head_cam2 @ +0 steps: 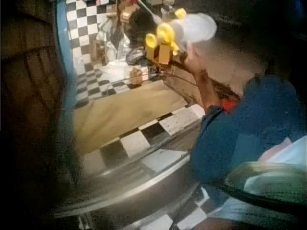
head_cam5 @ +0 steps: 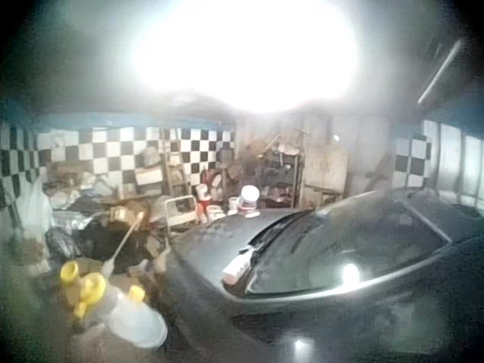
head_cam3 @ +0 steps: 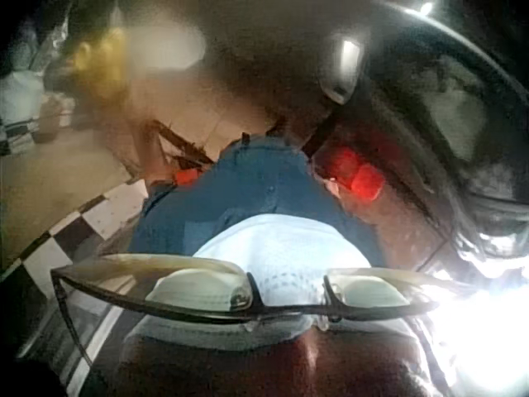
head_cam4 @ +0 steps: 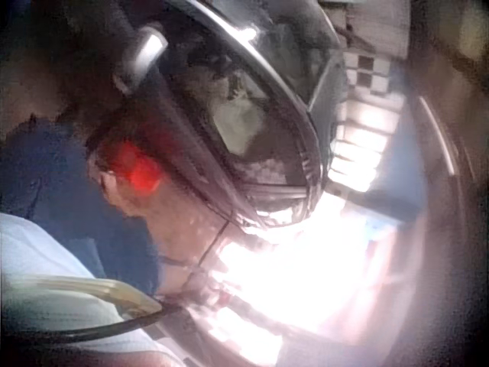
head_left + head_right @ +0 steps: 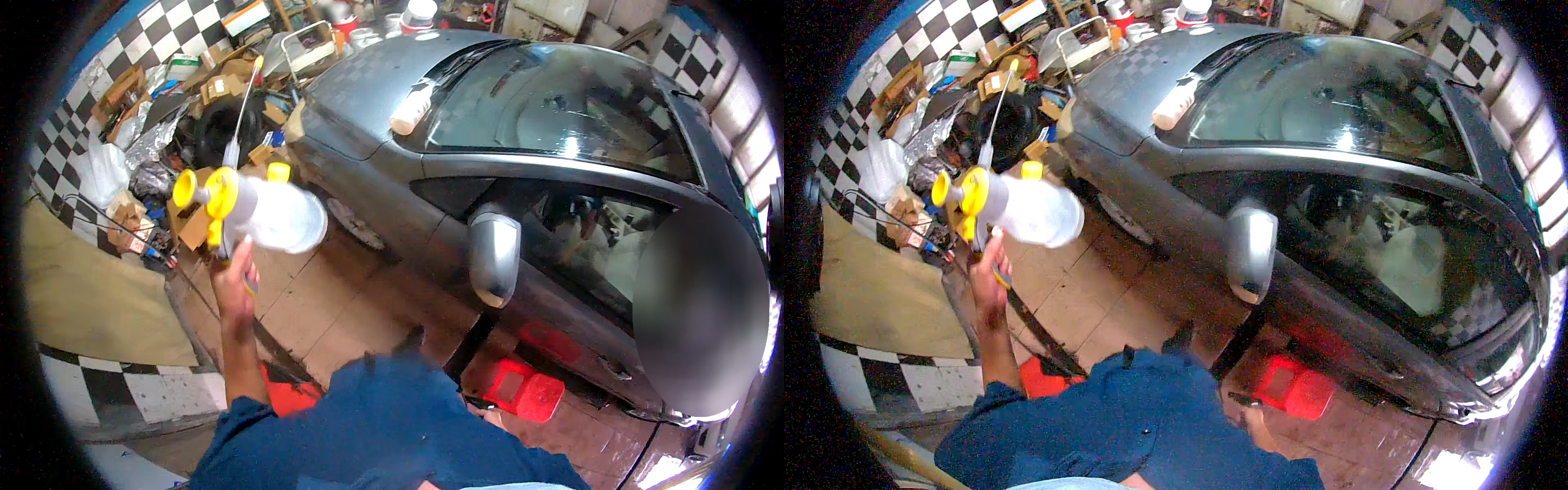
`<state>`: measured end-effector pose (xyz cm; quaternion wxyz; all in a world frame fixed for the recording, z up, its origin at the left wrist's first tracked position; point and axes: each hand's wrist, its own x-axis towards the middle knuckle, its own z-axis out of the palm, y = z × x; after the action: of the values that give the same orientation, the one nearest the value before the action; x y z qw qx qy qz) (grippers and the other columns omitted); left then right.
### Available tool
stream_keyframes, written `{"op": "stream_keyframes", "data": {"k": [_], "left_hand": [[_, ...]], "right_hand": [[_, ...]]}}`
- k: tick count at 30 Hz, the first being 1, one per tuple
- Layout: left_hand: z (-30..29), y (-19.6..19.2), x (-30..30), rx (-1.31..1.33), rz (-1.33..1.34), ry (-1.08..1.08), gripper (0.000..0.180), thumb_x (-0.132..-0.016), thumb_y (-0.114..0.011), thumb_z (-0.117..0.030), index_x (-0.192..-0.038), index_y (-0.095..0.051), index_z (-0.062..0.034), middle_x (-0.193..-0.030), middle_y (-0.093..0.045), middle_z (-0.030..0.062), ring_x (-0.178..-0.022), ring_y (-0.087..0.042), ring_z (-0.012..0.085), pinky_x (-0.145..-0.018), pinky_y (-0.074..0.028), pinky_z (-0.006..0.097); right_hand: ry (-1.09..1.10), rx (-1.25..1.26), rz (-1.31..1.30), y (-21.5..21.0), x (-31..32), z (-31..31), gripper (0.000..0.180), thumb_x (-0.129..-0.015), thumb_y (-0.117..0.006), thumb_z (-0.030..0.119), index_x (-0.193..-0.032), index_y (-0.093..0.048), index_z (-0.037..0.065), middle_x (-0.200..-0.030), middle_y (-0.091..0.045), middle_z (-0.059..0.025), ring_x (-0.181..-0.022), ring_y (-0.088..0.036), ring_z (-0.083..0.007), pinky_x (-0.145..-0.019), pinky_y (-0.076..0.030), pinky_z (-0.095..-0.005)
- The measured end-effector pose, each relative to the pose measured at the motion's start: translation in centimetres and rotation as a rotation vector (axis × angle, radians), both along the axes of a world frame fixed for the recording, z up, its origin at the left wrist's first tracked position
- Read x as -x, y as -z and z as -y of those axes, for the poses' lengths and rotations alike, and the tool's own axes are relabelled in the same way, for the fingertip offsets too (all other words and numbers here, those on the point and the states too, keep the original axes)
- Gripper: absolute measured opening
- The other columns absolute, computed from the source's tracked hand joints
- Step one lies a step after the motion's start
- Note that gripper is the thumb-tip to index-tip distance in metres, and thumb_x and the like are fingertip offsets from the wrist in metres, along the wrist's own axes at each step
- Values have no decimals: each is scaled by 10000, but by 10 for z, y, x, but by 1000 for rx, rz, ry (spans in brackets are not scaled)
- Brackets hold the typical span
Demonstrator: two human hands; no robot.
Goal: The person applies a transparent film to the rear window of a car. They smooth the film with a squeegee, spray liquid from a bottle, and use a small tool to lift and adjust the film edges along the window perimeter.
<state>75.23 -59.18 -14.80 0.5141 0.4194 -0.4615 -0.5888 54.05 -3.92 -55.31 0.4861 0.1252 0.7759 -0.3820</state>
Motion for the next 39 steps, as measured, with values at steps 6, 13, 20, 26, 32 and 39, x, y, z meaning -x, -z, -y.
{"op": "stream_keyframes", "data": {"k": [6,13,20,26,32,39], "left_hand": [[35,-26,34,-12,-32,-38,192,-850,-651,-200,-720,-546,-107,-601,-433,-35,-507,-404,76,-485,-332,241],[64,88,43,-71,278,-16,178,-815,-680,-218,-778,-599,-64,-616,-511,-16,-486,-473,86,-444,-390,231],[101,366,22,-313,549,2,177,-807,-655,-149,-775,-541,-18,-625,-531,12,-485,-498,93,-411,-392,236],[150,623,19,-558,556,10,264,-752,-695,-115,-948,-562,1,-836,-594,63,-703,-572,144,-602,-463,296],[156,803,5,-879,271,-31,505,-717,-734,-106,-1161,-503,-43,-1022,-582,57,-928,-558,199,-799,-439,323],[128,926,-72,-883,-13,236,447,-815,-700,-139,-1226,-526,-139,-1029,-559,-28,-879,-517,138,-716,-444,341]], "right_hand": [[341,182,195,35,6,26,185,-757,-661,195,-739,-622,15,-655,-597,-96,-570,-580,-219,-514,-458,-352],[276,73,184,5,5,51,121,-779,-621,112,-699,-566,40,-610,-567,-79,-491,-546,-202,-451,-435,-320],[202,-99,64,-34,-7,69,134,-789,-632,112,-888,-575,44,-644,-545,-37,-521,-533,-149,-449,-421,-287],[200,-288,97,-36,-32,105,203,-787,-692,197,-868,-598,36,-670,-553,-4,-557,-508,-95,-499,-416,-249],[264,-390,22,1,-88,79,169,-770,-704,136,-824,-571,45,-680,-562,-18,-523,-499,-113,-475,-403,-255],[301,-428,-39,22,-118,50,223,-776,-721,147,-904,-599,11,-709,-586,-32,-589,-550,-139,-531,-441,-258]]}}
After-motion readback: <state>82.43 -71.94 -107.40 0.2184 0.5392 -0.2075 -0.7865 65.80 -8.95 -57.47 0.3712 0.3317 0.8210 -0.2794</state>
